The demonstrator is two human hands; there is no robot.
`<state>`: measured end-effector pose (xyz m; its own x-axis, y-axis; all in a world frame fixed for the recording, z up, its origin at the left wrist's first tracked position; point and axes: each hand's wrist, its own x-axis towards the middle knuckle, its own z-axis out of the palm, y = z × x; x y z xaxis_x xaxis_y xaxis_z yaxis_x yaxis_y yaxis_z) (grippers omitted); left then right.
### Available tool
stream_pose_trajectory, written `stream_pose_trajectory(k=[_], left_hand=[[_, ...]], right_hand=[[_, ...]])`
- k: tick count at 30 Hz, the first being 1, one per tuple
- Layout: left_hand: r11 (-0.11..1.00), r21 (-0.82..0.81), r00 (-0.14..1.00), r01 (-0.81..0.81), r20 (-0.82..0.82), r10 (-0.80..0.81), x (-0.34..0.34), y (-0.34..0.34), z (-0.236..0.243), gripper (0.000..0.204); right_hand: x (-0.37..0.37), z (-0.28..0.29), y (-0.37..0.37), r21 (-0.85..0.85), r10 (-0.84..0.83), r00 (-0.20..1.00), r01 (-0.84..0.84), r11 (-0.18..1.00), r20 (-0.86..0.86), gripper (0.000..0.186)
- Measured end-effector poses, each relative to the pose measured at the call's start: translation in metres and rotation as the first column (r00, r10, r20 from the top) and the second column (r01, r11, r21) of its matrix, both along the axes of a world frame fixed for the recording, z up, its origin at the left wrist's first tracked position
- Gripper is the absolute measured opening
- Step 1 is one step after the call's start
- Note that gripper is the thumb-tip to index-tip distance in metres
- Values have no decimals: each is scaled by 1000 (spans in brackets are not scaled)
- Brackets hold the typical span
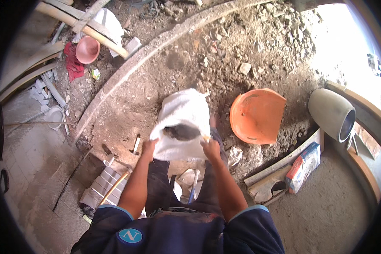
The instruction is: The person fills white bags with concrete debris and soil by hand and using a plastic bowl in an active work zone.
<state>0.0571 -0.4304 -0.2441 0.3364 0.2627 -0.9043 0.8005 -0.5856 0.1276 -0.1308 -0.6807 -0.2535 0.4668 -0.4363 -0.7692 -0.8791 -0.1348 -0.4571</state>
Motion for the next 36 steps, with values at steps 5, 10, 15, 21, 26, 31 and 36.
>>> stream_pose_trajectory(k=[5, 10, 15, 21, 26, 31, 36], left_hand=[[976, -23, 974, -215, 71, 216, -46, 33, 9, 53], [989, -69, 976, -135, 161, 144, -18, -1, 12, 58], [981, -37, 978, -193, 80, 195, -3, -6, 24, 57], [966, -140, 967, -216, 106, 232, 14, -16, 33, 53], [858, -389, 926, -335, 32, 376, 45, 19, 62, 50], [957, -112, 960, -266, 60, 274, 62, 16, 51, 62], [940, -254, 944, -229, 177, 278, 64, -22, 3, 63]], right_hand=[[1, 30, -2, 31, 130, 991, -129, 991, -22, 32], [47, 32, -15, 71, -98, 990, 106, 992, -104, 35], [-5, 15, -35, -333, 430, 816, -312, 890, 386, 34], [38, 68, -26, -66, -41, 992, 49, 997, 116, 33], [73, 156, -2, 190, -255, 967, 249, 950, 11, 26], [138, 197, 38, 140, 124, 975, -151, 979, 184, 38], [124, 79, -37, 140, -113, 985, 95, 986, 133, 41]])
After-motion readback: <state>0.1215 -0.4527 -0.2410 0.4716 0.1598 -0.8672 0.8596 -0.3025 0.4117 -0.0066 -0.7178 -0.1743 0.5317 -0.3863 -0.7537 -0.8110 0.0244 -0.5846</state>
